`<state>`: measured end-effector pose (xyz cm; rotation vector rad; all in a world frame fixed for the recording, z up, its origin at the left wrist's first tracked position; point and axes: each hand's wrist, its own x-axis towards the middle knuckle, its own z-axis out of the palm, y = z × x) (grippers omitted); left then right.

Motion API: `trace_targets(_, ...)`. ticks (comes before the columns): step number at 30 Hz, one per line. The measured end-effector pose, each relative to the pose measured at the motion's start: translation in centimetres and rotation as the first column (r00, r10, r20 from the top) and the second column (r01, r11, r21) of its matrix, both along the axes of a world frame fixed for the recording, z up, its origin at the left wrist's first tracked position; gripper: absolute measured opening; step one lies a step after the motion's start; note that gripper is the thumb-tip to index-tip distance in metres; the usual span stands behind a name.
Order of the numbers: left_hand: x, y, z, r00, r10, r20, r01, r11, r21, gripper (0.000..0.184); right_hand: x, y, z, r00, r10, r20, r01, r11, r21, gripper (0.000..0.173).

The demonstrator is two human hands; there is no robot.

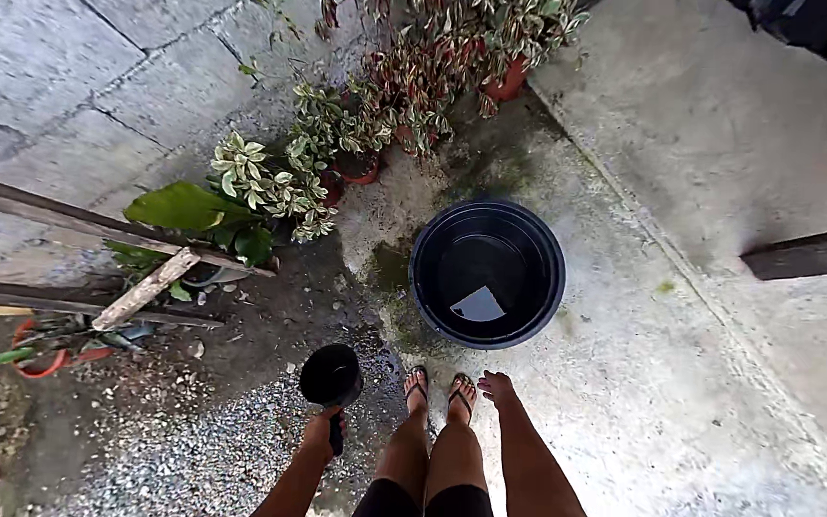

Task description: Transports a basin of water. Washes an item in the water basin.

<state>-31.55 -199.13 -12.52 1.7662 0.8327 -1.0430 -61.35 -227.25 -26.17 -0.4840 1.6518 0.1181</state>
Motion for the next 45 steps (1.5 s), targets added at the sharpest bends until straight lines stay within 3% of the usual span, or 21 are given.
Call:
trace_targets(3,0.3,0.8,-3.5,0.999,0.039,0.009,-0.039,0.999,0.014,0.02,2.3,-0.6,-4.6,0.969,-0.246,0.036,0.247,0.969,-0.022,0.053)
trace_targets(6,0.6,1.9,-5.4,0.999,0.041,0.01,-0.041,0.998,0.047,0.022,5.0,-1.8,-8.1,0.873,-0.477,0.104,0.483,0.875,-0.034,0.067)
trace_targets(11,0.2,4.1,-5.8,1.0,0.013,-0.013,-0.011,0.991,0.136,0.022,7.7,-2.8,-9.2,0.55,-0.787,0.281,0.828,0.558,-0.056,0.048)
trace_targets(17,-1.1,4.3,-4.4,0.999,0.001,-0.042,0.005,0.987,0.159,0.02,7.1,-7.5,-3.4,0.576,-0.752,0.321,0.817,0.541,-0.197,0.052)
trace_targets(21,-2.7,3.4,-4.3,0.997,0.006,-0.078,0.005,0.989,0.148,0.02,4.0,-9.5,-0.8,0.646,-0.726,0.234,0.761,0.589,-0.273,0.042)
trace_targets(27,-4.1,0.2,-4.7,0.995,0.007,-0.1,0.0,0.997,0.073,0.023,1.9,-11.6,3.3,0.854,-0.52,-0.019,0.443,0.746,-0.497,0.04)
trace_targets(30,-4.2,-1.2,-5.3,0.995,-0.009,-0.103,0.013,0.999,0.037,0.024,1.1,-13.7,3.2,0.896,-0.427,-0.123,0.291,0.774,-0.563,0.059)
trace_targets(32,-4.2,-1.5,-5.9,0.996,0.002,-0.094,0.0,1.0,0.023,0.024,0.2,-14.5,2.3,0.892,-0.446,-0.078,0.34,0.774,-0.535,0.059)
trace_targets(36,-4.4,-1.4,-6.7,0.997,0.016,-0.082,-0.014,1.0,0.025,0.023,0.6,-13.1,3.4,0.824,-0.529,0.203,0.566,0.747,-0.349,0.043)
trace_targets(45,-2.7,0.3,-7.3,0.997,0.037,-0.063,-0.035,0.999,0.031,0.027,4.5,-10.1,6.7,0.788,-0.57,0.235,0.615,0.702,-0.359,0.037)
